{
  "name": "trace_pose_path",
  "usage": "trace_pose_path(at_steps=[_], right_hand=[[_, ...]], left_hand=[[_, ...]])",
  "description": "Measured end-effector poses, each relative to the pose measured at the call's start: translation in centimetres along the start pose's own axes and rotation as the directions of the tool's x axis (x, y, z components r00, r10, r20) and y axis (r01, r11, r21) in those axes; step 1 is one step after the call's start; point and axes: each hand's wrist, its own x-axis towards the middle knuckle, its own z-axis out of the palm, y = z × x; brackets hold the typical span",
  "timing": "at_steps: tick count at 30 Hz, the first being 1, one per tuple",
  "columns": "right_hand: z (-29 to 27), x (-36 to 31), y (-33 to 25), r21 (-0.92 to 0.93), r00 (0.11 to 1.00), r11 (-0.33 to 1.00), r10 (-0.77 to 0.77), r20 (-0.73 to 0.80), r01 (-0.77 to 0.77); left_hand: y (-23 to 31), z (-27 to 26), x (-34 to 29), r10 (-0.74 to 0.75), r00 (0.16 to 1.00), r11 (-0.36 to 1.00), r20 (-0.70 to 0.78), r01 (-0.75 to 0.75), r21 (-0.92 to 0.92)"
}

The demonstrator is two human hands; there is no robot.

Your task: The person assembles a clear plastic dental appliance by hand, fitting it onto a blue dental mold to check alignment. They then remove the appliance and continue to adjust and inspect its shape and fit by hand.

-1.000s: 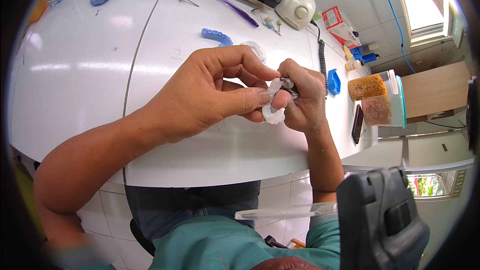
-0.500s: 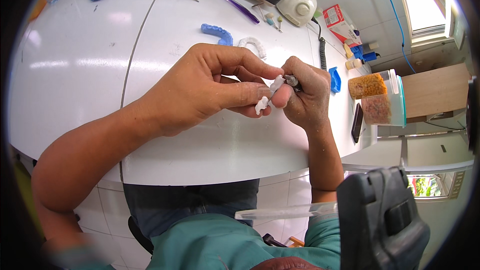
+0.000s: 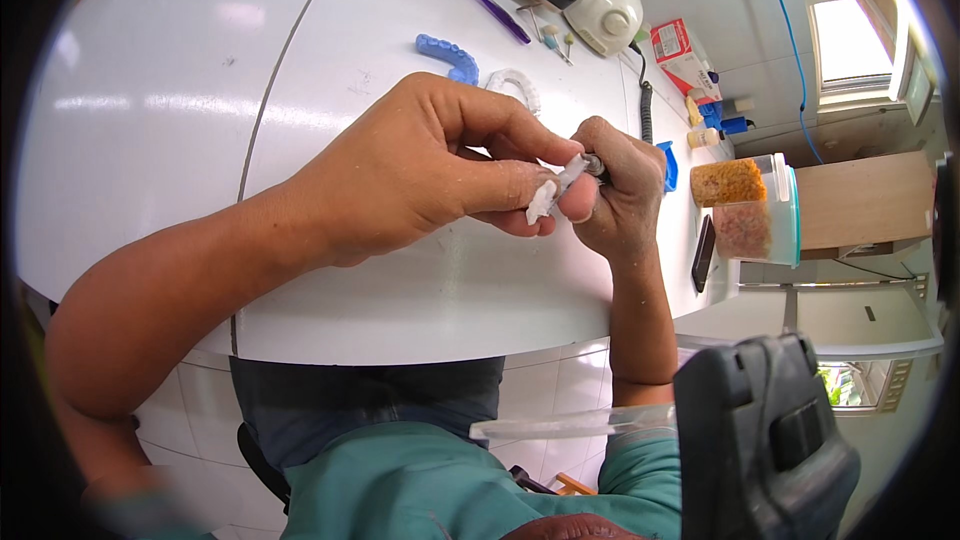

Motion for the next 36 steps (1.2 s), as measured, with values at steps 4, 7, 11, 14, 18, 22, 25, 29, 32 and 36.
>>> trace_pose_path(at_steps=[4,7,11,14,18,22,25,29,32,36], right_hand=[[0.32,-0.21,0.08,0.006,0.999,1.0,0.031,-0.039,-0.03],[0.28,-0.25,-0.04,-0.014,0.999,1.0,0.027,-0.035,-0.028],[0.09,0.21,-0.42,-0.013,1.0,1.0,0.005,-0.025,-0.006],[0.23,0.03,-0.41,-0.024,0.999,1.0,0.018,-0.027,-0.019],[0.2,0.01,-0.34,-0.036,1.0,0.999,0.011,-0.026,-0.012],[0.5,-0.03,-0.05,-0.027,0.999,0.999,0.02,-0.032,-0.021],[0.47,-0.02,-0.1,-0.029,0.999,0.999,0.016,-0.033,-0.017],[0.5,-0.01,-0.23,-0.027,0.999,0.999,0.022,-0.04,-0.023],[0.46,0.02,-0.21,-0.027,0.999,0.999,0.022,-0.037,-0.023],[0.5,0.03,-0.18,-0.015,0.999,1.0,0.017,-0.038,-0.018]], left_hand=[[0.04,0.01,-0.02,0.01,1.0,1.0,0.013,-0.01,-0.014],[-0.09,0.0,0.07,0.006,1.0,1.0,0.011,-0.006,-0.011],[0.06,0.01,-0.19,0.015,1.0,1.0,-0.001,-0.015,-0.019],[-0.32,-0.19,-0.06,0.003,1.0,1.0,-0.004,-0.002,0.025],[0.05,0.0,-0.14,-0.011,1.0,1.0,-0.003,0.011,0.027],[0.26,-0.01,-0.17,-0.005,1.0,0.999,-0.009,0.005,0.053],[0.18,0.05,-0.19,-0.012,1.0,0.999,-0.011,0.013,0.041],[0.09,0.15,-0.15,-0.014,1.0,1.0,-0.011,0.014,-0.001],[-0.01,0.12,-0.2,-0.03,1.0,0.999,-0.011,0.029,-0.046],[0.06,0.19,-0.25,-0.038,0.999,0.998,-0.015,0.037,-0.056]])
